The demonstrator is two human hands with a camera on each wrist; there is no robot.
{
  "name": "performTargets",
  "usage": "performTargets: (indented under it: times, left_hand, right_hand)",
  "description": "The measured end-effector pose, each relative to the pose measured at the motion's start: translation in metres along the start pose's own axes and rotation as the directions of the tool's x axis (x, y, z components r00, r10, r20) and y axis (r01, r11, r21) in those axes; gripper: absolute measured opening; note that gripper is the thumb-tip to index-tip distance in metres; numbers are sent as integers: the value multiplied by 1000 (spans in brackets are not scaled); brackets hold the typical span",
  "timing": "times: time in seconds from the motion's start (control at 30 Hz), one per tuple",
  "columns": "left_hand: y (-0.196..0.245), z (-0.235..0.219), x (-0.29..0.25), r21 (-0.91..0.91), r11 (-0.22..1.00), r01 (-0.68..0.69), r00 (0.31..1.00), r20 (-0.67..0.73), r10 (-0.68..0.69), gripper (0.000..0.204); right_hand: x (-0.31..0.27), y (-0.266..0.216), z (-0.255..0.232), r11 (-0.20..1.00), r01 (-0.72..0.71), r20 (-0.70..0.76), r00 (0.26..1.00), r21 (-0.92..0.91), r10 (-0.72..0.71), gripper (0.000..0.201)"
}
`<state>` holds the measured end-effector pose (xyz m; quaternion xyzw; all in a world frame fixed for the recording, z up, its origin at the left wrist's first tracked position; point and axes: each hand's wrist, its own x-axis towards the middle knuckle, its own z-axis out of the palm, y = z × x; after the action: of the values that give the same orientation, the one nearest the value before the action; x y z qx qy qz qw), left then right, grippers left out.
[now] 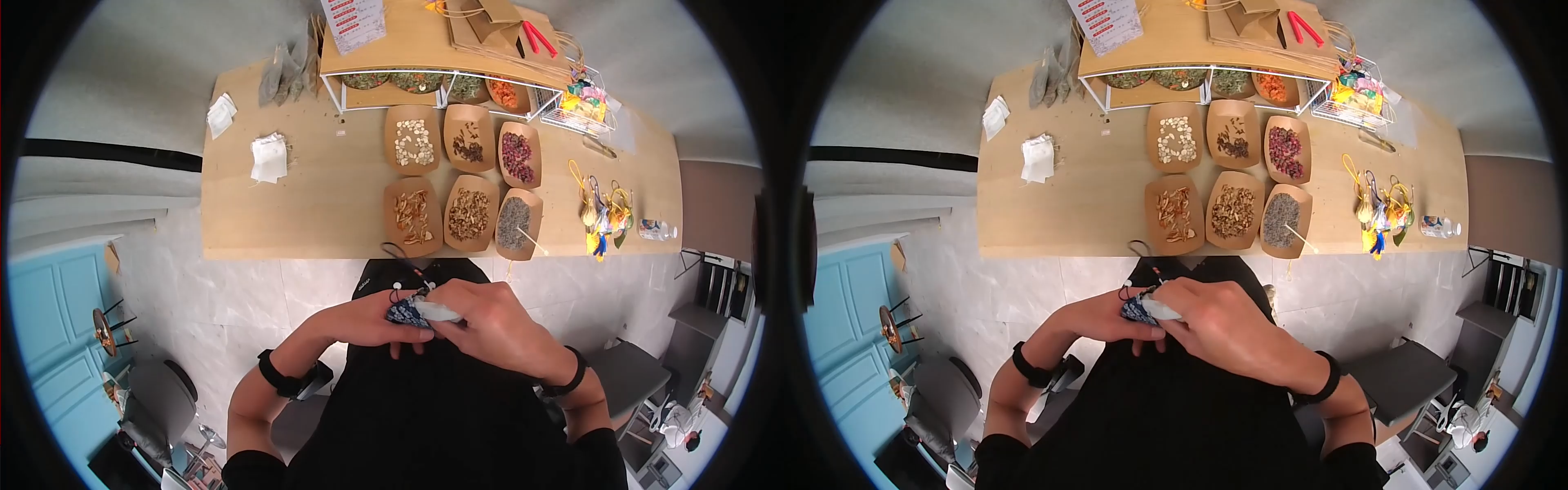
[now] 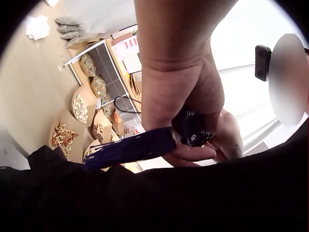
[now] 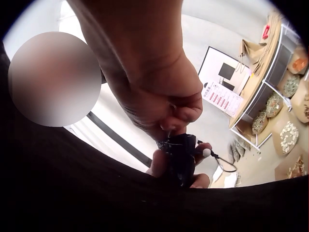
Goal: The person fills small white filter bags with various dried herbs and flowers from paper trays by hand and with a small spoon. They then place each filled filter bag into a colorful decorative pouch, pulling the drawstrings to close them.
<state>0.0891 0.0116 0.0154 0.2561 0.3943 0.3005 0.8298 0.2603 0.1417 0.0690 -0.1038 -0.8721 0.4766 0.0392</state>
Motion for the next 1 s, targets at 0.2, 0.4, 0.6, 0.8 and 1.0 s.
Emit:
performTargets:
  times: [0.2, 0.4, 0.6, 0.8, 1.0]
  left_hand:
    - [4, 0, 3, 95, 993, 77, 995, -72, -71, 22]
    - [14, 7, -6, 256, 963, -85, 984, -128, 121, 49]
    - [21, 15, -8, 275, 961, -30, 988, -138, 70, 42]
    - [7, 17, 1, 403, 909, -102, 979, -124, 165, 43]
    - [-2, 19, 6, 104, 983, -152, 951, -256, 174, 36]
  right_hand:
    - [-4, 1, -11, 917, -237, 11, 969, 319, 247, 25]
    - [-3, -7, -29, 811, -376, 252, 923, 447, 289, 21]
    - [1, -4, -25, 923, -222, 132, 973, 314, 189, 11]
    - [7, -5, -23, 963, 77, 336, 942, -259, 15, 11]
    - [8, 5, 4, 993, -84, 11, 996, -86, 86, 14]
